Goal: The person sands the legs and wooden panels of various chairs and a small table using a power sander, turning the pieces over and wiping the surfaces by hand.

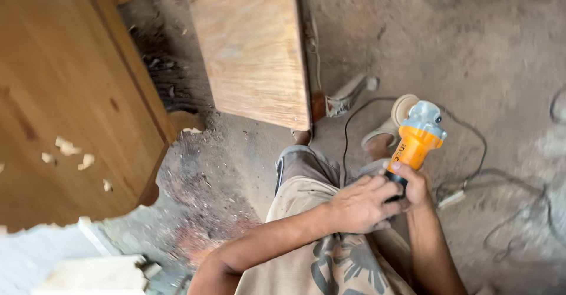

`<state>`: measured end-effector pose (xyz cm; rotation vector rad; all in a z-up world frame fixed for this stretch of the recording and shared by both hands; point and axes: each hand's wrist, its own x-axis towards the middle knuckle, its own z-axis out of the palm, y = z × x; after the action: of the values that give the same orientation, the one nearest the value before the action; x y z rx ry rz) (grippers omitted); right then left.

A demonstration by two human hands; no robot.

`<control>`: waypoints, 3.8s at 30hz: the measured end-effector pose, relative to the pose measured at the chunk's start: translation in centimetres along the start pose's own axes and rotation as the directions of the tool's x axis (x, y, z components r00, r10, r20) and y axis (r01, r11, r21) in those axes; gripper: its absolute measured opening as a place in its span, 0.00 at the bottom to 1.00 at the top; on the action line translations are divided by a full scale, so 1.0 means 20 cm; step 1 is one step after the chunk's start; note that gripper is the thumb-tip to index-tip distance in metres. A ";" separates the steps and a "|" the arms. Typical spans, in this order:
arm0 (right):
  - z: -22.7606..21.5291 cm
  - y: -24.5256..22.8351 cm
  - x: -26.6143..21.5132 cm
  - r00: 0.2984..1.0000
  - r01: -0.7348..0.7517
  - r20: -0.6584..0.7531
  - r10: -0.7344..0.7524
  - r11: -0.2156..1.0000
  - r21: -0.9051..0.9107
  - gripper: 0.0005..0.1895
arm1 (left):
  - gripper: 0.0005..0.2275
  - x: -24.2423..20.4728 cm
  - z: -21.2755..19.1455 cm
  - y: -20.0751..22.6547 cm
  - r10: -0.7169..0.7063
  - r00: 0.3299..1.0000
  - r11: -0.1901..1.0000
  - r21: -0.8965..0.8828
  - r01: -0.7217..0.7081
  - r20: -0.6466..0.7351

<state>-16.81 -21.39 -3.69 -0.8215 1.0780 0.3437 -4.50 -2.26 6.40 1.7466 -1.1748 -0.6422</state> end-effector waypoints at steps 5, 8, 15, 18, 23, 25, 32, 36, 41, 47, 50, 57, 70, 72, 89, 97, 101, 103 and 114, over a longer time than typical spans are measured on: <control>0.06 -0.28 0.14 0.986 0.077 0.158 -0.054 0.987 -0.141 0.12 | 0.12 0.12 0.12 -0.08 -0.001 1.000 0.988 0.154 0.001 -0.002; 0.02 -0.48 0.19 0.972 0.083 0.232 -0.028 0.969 -0.231 0.13 | 0.08 0.29 0.24 -0.04 -0.058 0.991 0.984 0.160 0.077 -0.120; -0.33 -1.10 0.35 0.973 -0.035 0.188 0.136 0.886 -0.463 0.14 | 0.11 0.92 0.58 0.12 -0.191 0.911 0.931 0.228 0.286 -0.365; -0.49 -1.31 0.45 0.977 -0.093 0.115 0.180 0.843 -0.530 0.13 | 0.15 1.13 0.65 0.14 -0.284 0.886 0.931 0.116 0.346 -0.367; -0.53 -1.54 0.51 0.985 -0.040 0.111 0.131 0.803 -0.594 0.14 | 0.26 1.13 0.64 0.10 -0.560 0.696 0.829 -0.311 0.466 -0.449; -0.46 -1.59 0.54 0.988 -0.039 0.095 0.120 0.794 -0.606 0.16 | 0.25 0.99 0.69 -0.01 -0.675 0.613 0.734 -0.287 0.616 -0.411; -0.09 -1.49 0.59 0.989 0.010 0.117 0.093 0.740 -0.673 0.17 | 0.22 0.27 0.90 -0.41 -0.940 0.321 0.339 -0.190 0.922 -0.120; 0.12 -1.36 0.55 0.975 0.010 0.171 0.145 0.734 -0.679 0.17 | 0.25 0.06 0.96 -0.44 -0.966 0.258 0.254 -0.245 0.936 -0.017; 0.31 -1.31 0.52 0.952 -0.012 0.198 0.234 0.672 -0.740 0.17 | 0.23 0.06 0.90 -0.46 -0.963 0.255 0.223 -0.270 0.937 0.087; 0.43 -1.47 0.63 0.921 -0.026 0.230 0.314 0.639 -0.768 0.17 | 0.28 0.48 0.96 -0.62 -0.929 0.365 0.350 -0.480 0.804 -0.066; 0.48 -1.62 0.81 0.894 -0.012 0.280 0.350 0.642 -0.766 0.16 | 0.39 0.91 1.22 -0.71 -0.881 0.468 0.314 -0.646 0.696 0.076; 0.51 -2.18 1.16 0.840 0.114 0.329 0.432 0.451 -0.885 0.16 | 0.34 1.49 1.46 -0.58 -0.911 0.398 0.181 -0.760 0.625 0.109; 0.81 -2.06 1.58 0.615 0.230 0.700 0.363 0.767 -0.599 0.22 | 0.32 1.55 0.13 -0.56 -0.652 0.189 0.646 -0.408 0.645 -0.735; 0.88 -1.92 1.66 0.534 0.288 0.798 0.278 0.828 -0.481 0.26 | 0.32 1.54 0.00 -0.79 -0.515 0.253 0.641 -0.172 0.748 -0.819; 0.70 -1.38 2.35 0.256 0.436 0.963 -0.088 0.899 -0.034 0.24 | 0.24 1.12 0.07 -1.46 -0.158 0.593 0.312 0.530 0.789 -0.790; 0.66 -1.39 2.35 0.223 0.583 0.974 -0.032 0.805 -0.107 0.21 | 0.33 0.66 -0.25 -1.32 -0.464 0.020 0.085 -0.023 0.996 -0.885; 0.76 -1.41 2.32 0.170 0.645 0.985 -0.034 0.759 -0.085 0.19 | 0.35 0.60 -0.39 -1.37 -0.564 -0.058 0.034 -0.093 0.995 -0.824; 0.71 -1.38 2.32 0.223 0.620 0.974 0.030 0.767 -0.166 0.19 | 0.38 0.55 -0.40 -1.40 -0.639 -0.048 0.158 -0.192 0.969 -0.768; 0.80 -1.29 2.31 0.231 0.543 0.967 0.105 0.811 -0.218 0.23 | 0.24 0.44 -0.43 -1.53 -0.565 -0.005 0.313 -0.220 0.924 -0.825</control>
<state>30.47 -32.96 -29.89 -0.9986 -0.4187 0.7856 19.28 -2.72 -16.33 2.6017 0.5987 -0.0379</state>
